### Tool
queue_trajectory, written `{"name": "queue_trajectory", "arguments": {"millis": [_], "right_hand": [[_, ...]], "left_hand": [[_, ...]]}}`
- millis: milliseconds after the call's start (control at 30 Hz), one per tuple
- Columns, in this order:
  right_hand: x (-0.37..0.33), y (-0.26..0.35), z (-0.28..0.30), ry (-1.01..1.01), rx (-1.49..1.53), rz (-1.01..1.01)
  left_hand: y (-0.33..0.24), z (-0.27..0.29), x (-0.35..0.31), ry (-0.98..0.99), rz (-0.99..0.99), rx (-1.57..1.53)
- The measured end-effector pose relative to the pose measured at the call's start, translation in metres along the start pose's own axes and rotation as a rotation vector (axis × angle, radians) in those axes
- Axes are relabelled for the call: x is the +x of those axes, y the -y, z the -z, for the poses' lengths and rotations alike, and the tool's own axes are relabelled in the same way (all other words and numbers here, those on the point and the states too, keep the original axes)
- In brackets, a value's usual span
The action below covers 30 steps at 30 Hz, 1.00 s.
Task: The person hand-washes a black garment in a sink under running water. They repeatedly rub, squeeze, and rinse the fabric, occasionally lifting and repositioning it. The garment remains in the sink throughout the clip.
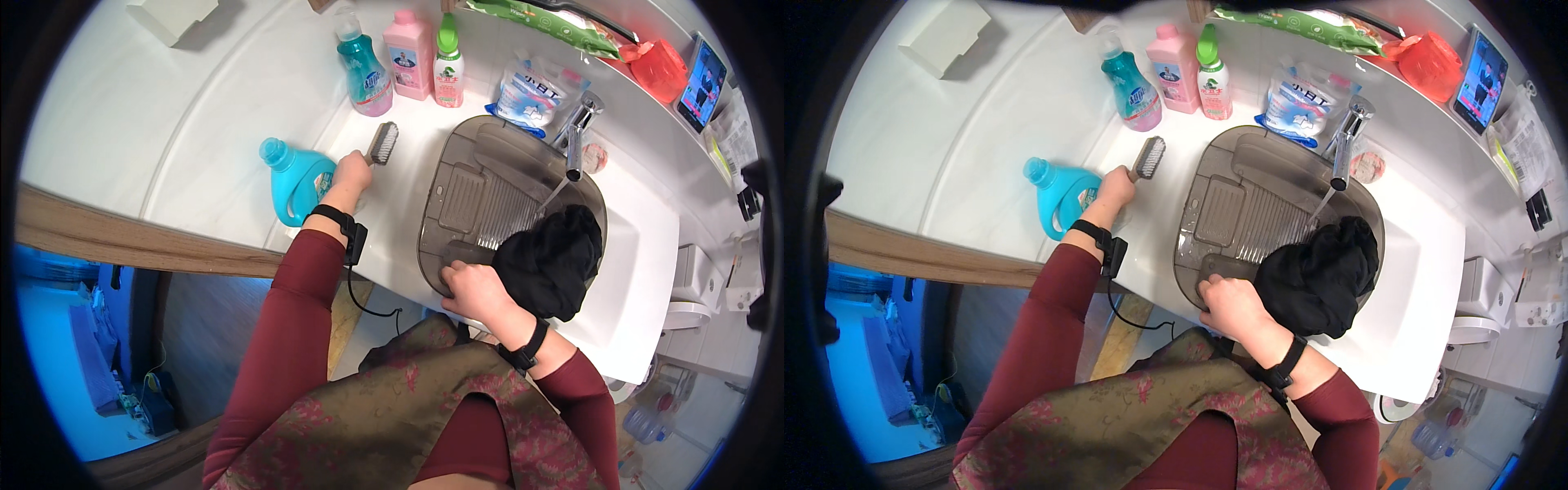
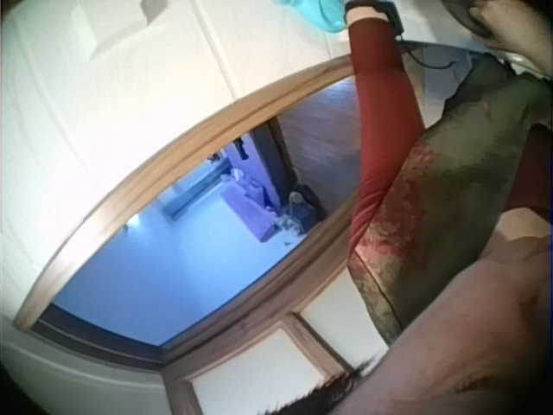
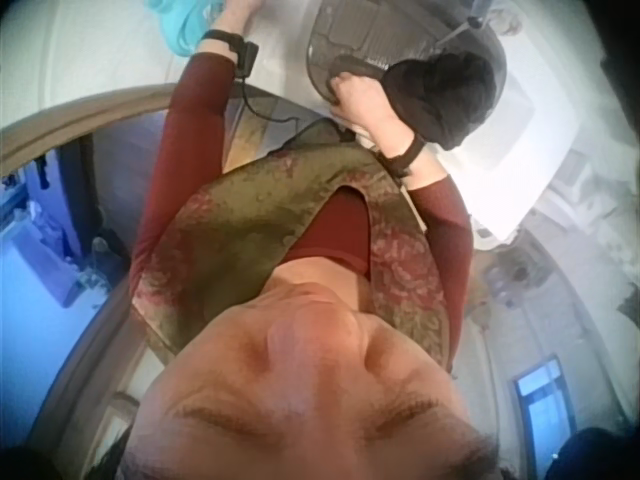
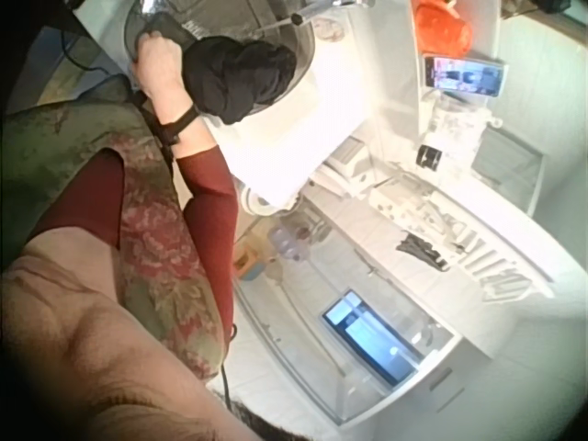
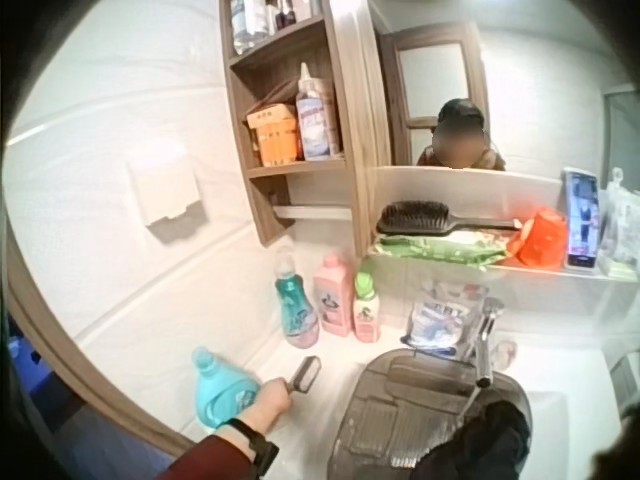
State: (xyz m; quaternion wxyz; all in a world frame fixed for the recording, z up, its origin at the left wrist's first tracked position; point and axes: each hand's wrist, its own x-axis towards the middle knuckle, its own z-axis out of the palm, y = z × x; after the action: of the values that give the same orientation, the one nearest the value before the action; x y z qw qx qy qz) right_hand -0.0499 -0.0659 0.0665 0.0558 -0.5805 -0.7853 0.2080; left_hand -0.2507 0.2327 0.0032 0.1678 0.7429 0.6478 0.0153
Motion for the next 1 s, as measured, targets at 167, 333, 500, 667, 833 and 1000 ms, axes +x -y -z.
{"name": "queue_trajectory", "arguments": {"millis": [167, 333, 500, 667, 833, 1000], "right_hand": [[0.028, -0.003, -0.015, 0.019, 0.010, 0.012], [0.053, -0.009, -0.025, 0.086, 0.009, -0.058], [0.040, -0.018, -0.012, -0.087, 0.095, -0.157], [-0.055, -0.080, 0.030, -0.658, 0.121, -0.272], [-0.124, -0.109, 0.021, -0.320, -0.006, -0.411], [-0.101, -0.130, 0.006, -0.473, 0.043, -0.323]], "left_hand": [[-0.018, 0.002, -0.023, -0.192, -0.066, 0.009], [-0.041, 0.013, -0.048, -0.218, -0.442, -0.333], [-0.062, -0.015, -0.103, -0.016, -0.550, -0.335], [-0.059, -0.042, -0.130, 0.079, -0.540, -0.226], [-0.074, -0.064, -0.137, 0.066, -0.426, 0.041], [-0.083, -0.059, -0.140, 0.080, -0.380, 0.086]]}}
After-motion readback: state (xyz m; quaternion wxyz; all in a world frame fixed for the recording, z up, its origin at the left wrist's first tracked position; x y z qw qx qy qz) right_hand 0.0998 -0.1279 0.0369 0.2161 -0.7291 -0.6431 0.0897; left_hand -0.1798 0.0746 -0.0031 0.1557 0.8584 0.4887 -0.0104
